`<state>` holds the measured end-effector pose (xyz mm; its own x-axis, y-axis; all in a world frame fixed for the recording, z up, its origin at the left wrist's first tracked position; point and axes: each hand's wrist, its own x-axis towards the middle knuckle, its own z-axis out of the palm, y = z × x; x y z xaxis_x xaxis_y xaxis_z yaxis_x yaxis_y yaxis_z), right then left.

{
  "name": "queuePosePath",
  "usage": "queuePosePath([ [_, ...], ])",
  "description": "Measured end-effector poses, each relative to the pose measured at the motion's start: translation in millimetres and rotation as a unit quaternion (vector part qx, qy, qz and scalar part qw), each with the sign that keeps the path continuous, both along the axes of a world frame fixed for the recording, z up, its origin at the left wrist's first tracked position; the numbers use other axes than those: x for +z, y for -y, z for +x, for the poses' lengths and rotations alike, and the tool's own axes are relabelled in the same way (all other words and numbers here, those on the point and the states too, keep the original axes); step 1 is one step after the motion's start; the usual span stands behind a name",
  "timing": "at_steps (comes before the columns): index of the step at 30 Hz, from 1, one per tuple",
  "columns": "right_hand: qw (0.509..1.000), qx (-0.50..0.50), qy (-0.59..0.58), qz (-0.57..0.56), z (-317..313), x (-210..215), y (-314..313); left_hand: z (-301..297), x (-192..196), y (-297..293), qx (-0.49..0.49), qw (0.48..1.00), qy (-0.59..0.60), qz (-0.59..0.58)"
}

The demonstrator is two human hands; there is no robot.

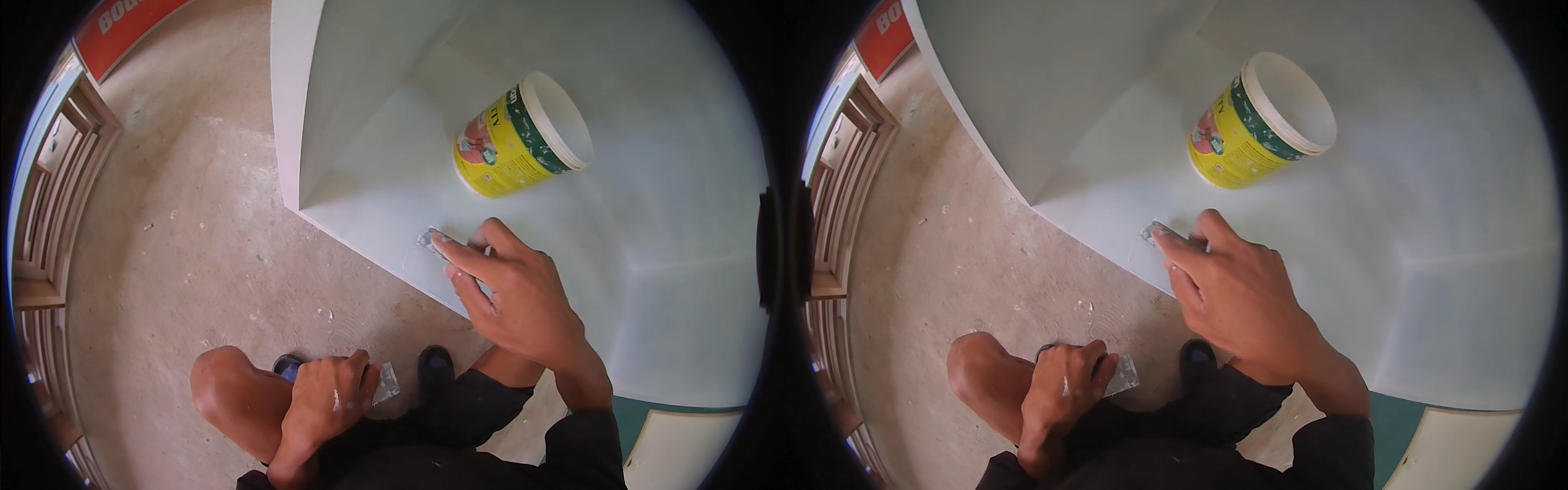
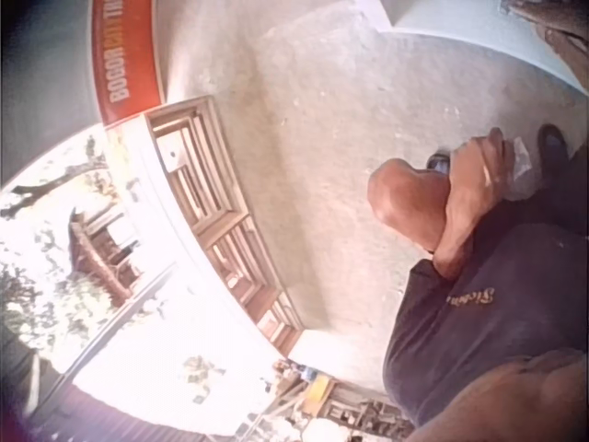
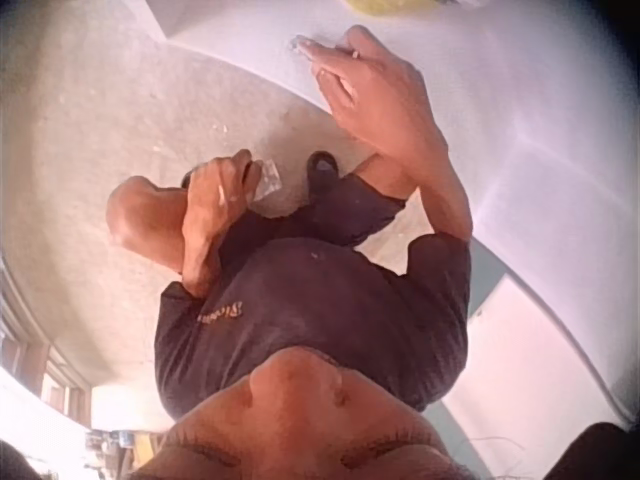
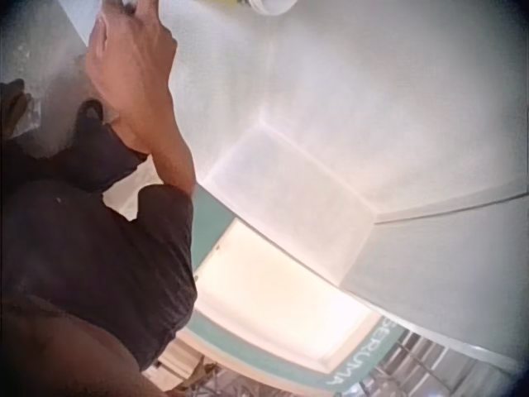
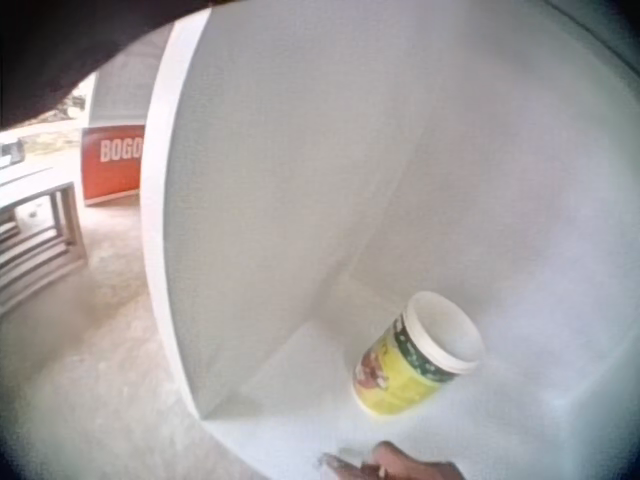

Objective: The person applies white putty to the interior joints and exterior edges of a large wooden cabinet using two small putty knives, scooping material from a plastic tub and a small plastic bag.

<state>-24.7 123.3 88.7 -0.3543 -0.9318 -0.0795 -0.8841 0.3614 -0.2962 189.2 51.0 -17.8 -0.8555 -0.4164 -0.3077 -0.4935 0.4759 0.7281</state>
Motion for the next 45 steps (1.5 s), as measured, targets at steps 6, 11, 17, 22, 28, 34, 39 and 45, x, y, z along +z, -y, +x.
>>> queuePosePath([
  [6,0.995,0.023,-0.057,0.075,9.1,-4.6,10.7,0.4,-2.8,3.6,-0.041,0.999,0.019,0.015],
  [11,0.991,0.017,-0.027,0.127,33.3,9.7,-21.9,4.4,-10.0,2.9,-0.041,0.999,0.012,0.018],
  [17,0.998,0.002,-0.053,0.028,23.6,20.8,-17.9,4.5,-7.8,3.2,-0.038,0.999,0.002,0.034],
  [22,0.997,-0.009,-0.054,0.045,24.2,0.8,-0.9,3.6,-13.9,-2.1,-0.021,0.999,-0.020,0.024],
  [28,0.998,-0.001,-0.025,0.066,19.8,-19.1,-9.3,3.5,-11.7,-1.7,-0.011,1.000,-0.012,0.019],
  [34,0.996,0.003,-0.014,0.092,22.9,-26.2,-20.7,0.3,-3.9,1.7,-0.014,1.000,0.005,0.028],
  [39,0.996,0.019,0.003,0.092,15.8,-4.8,-34.2,1.6,-6.9,0.8,-0.013,1.000,-0.009,0.025],
  [45,0.998,-0.023,-0.031,0.048,7.2,-1.1,-6.7,1.2,-6.6,-0.6,-0.022,1.000,-0.010,0.014],
])
